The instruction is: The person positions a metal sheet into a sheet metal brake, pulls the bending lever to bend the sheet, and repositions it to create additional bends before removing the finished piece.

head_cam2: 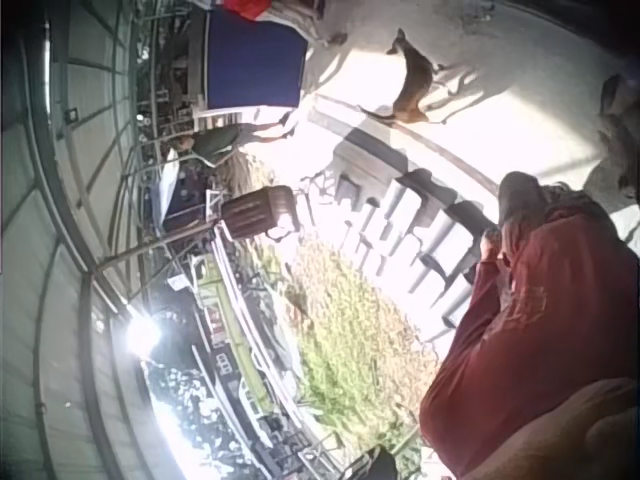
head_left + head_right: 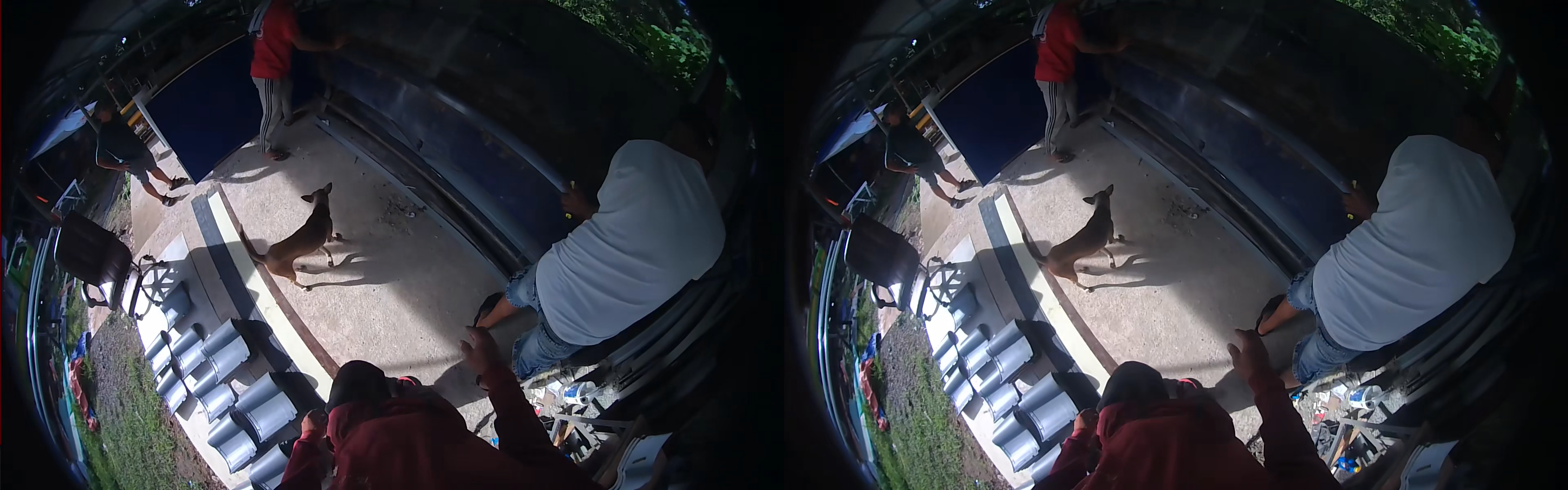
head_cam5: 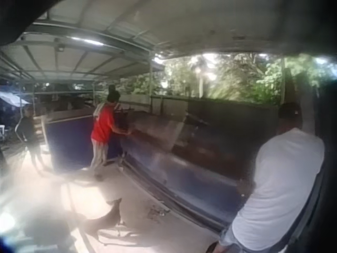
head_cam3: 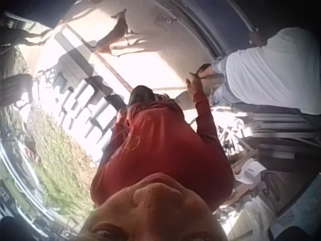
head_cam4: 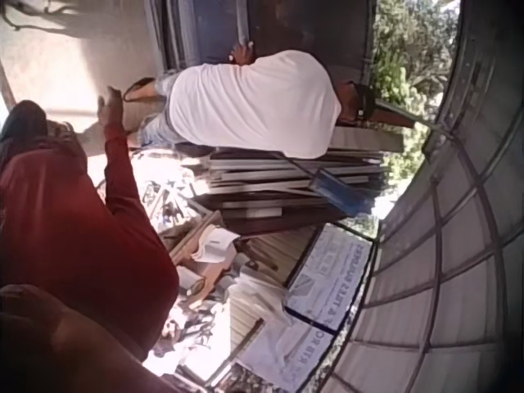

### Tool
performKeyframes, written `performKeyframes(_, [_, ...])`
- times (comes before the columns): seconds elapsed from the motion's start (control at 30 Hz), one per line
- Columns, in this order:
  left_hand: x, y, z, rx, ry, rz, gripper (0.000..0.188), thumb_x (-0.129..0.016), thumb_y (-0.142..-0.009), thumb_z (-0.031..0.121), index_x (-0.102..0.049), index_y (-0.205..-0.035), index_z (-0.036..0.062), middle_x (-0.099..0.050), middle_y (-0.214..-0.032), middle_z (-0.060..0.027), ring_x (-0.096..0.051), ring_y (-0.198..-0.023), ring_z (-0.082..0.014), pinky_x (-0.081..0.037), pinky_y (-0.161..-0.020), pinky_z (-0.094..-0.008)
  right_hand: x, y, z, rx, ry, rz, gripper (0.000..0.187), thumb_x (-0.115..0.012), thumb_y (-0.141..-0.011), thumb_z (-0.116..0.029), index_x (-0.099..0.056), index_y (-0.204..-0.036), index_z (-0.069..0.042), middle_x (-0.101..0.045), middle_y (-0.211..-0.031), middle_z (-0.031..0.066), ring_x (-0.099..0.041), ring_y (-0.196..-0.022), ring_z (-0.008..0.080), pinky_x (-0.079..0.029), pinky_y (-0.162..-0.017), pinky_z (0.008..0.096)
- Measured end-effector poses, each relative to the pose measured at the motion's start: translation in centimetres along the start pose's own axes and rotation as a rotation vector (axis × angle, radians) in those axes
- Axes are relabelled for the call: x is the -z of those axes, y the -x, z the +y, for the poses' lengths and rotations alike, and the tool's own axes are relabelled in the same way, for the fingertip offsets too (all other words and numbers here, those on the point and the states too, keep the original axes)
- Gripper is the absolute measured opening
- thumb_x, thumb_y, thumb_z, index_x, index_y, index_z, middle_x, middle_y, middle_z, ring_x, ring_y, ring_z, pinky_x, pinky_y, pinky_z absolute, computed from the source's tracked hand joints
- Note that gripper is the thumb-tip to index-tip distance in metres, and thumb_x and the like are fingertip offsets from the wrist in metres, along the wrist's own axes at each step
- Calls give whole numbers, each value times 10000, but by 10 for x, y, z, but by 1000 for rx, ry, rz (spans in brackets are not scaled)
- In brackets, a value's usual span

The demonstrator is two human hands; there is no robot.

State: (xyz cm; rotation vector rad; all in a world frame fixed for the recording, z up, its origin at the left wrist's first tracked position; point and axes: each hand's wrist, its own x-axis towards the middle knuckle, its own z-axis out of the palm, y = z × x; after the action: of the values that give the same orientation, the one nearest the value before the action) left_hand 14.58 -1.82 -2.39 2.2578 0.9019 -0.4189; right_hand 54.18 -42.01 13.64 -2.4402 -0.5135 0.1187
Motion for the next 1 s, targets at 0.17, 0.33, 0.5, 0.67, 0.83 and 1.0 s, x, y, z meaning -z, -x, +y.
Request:
performKeyframes(0.17, [74, -164, -9, -171, -83, -26, 244, -651, -890, 295, -775, -1015, 126, -747, -1098, -144, -703, -1054, -355, -564, -887, -451, -54, -206, -41, 13, -63, 173, 443, -758, -892, -229, -633, -1280, -56, -637, -1168, 181, -650, -1059, 362, -524, -932, 454])
performKeyframes(0.33, [153, -354, 23, -486, -704, -297, 138, -719, -833, 258, -761, -886, 138, -756, -1018, -103, -728, -981, -309, -601, -817, -429, -55, -353, -27, -246, -85, 352, 415, -739, -920, -198, -638, -1289, -38, -637, -1200, 149, -641, -1043, 284, -520, -933, 427])
performKeyframes(0.5, [325, -627, 126, -379, -209, 157, 222, -548, -932, 202, -698, -922, 38, -689, -891, -237, -674, -877, -449, -529, -791, -526, -15, -539, -16, -346, 95, 701, 408, -684, -959, -182, -612, -1332, -32, -633, -1273, 191, -613, -1166, 373, -480, -1017, 472])
performKeyframes(0.67, [475, -907, 392, -221, 135, 370, 324, -587, -1001, 188, -668, -1277, 40, -635, -1223, -197, -621, -1131, -366, -511, -980, -436, 26, -771, -12, -311, 213, 905, 412, -610, -1010, -204, -582, -1376, -16, -586, -1359, 233, -548, -1269, 416, -422, -1101, 504])
performKeyframes(0.83, [511, -1062, 730, -754, 120, 492, 349, -620, -997, 115, -583, -1335, 38, -590, -1265, -175, -583, -1198, -358, -468, -1029, -455, 57, -997, 79, -288, 405, 1067, 476, -589, -1027, -297, -549, -1438, -59, -549, -1387, 236, -497, -1317, 431, -376, -1138, 521])
performKeyframes(1.0, [489, -1210, 947, -1063, -12, 546, 424, -585, -1014, 154, -515, -1420, 54, -514, -1415, -193, -501, -1332, -393, -415, -1111, -476, 39, -1143, 161, -445, 563, 961, 605, -584, -1021, -416, -454, -1538, -128, -408, -1551, 230, -334, -1487, 421, -274, -1230, 567])
